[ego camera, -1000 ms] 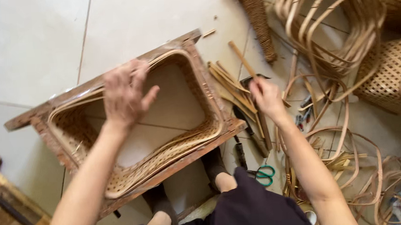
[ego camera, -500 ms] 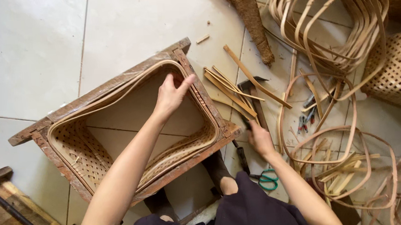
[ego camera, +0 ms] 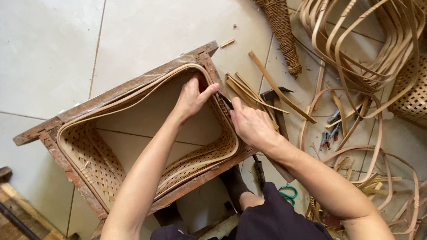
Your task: The person sits on the floor and fits a woven bamboo basket body into a wooden shaping mold, pressing and adjusting its walls. They then bend flexible bamboo rim strips around the basket's top edge and tuck the strip ends to secure the rim, working the strips around the whole perimeter.
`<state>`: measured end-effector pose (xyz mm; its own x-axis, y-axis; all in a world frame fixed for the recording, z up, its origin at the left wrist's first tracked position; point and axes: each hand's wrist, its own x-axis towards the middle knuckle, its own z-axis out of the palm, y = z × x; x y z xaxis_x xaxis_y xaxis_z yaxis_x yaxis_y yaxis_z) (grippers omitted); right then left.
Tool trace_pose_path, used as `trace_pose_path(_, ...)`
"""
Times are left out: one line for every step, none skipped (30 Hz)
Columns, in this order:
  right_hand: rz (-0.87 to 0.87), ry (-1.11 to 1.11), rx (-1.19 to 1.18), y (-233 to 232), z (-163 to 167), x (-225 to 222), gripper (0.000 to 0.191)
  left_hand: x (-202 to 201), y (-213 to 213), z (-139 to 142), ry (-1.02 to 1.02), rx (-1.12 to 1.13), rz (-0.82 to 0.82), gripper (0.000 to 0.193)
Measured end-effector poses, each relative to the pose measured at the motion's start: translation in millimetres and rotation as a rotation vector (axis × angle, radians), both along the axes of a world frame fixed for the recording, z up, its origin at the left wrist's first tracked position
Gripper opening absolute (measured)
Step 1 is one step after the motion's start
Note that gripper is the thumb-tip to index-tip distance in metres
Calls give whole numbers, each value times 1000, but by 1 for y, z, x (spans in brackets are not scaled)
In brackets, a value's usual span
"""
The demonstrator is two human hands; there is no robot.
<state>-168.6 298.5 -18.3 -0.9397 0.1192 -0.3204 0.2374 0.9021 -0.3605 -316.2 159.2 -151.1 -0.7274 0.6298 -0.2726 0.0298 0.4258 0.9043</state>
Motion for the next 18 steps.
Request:
trace_pose_path(-1, -35, 14, -1, 1, -3, 21, 0, 0, 0, 10, 19, -7, 69)
trace_pose_path(-2, -70, 30, -2, 2, -5, 21, -1, 0, 1, 20, 40, -14, 69)
trace_pose_path(-4, -105, 46, -3, 2, -6, 21, -1, 1, 1, 31, 62, -23, 69)
trace_pose_path(-3, -120, 44, -3, 2, -7, 21, -1, 1, 0, 17, 18, -30, 70)
trace_pose_path(-2, -133, 43, -3, 1, -8, 22, -2, 2, 0, 4, -25, -37, 71)
trace_pose_path(0, -147, 42, -3, 0, -10, 22, -2, 2, 0, -10, -68, -43, 71)
trace_pose_path(6, -142, 32, -2, 0, -11, 22, -2, 2, 0, -23, -77, -41, 71)
trace_pose_path(12, -134, 24, -1, -1, -13, 22, -2, 3, 0, -34, -86, -39, 72)
trace_pose_path(20, -124, 15, 1, -1, -14, 22, -3, 3, 0, -44, -94, -36, 72)
trace_pose_path(26, -91, -35, 2, -1, -16, 23, -3, 4, 0, -30, -71, -35, 72)
trace_pose_path(33, -59, -87, 4, 0, -17, 23, -3, 4, 0, -16, -48, -34, 72)
trace_pose_path(37, -19, -141, 5, 2, -17, 24, -4, 3, 0, 5, -27, -35, 72)
trace_pose_path(32, -29, -119, 5, 3, -17, 23, -5, 3, 0, 10, -10, -37, 72)
trace_pose_path(31, -46, -100, 5, 5, -16, 23, -5, 3, -1, 8, 5, -35, 71)
trace_pose_path(34, -70, -83, 3, 6, -15, 23, -4, 2, -1, -1, 18, -29, 71)
trace_pose_path(19, -105, -60, 1, 7, -14, 23, -5, 2, -2, -19, -18, -31, 72)
trace_pose_path(3, -137, -35, -3, 8, -12, 22, -4, 2, -3, -35, -51, -36, 73)
trace_pose_path(-14, -167, -6, -4, 8, -12, 22, -5, 3, -3, -48, -81, -39, 74)
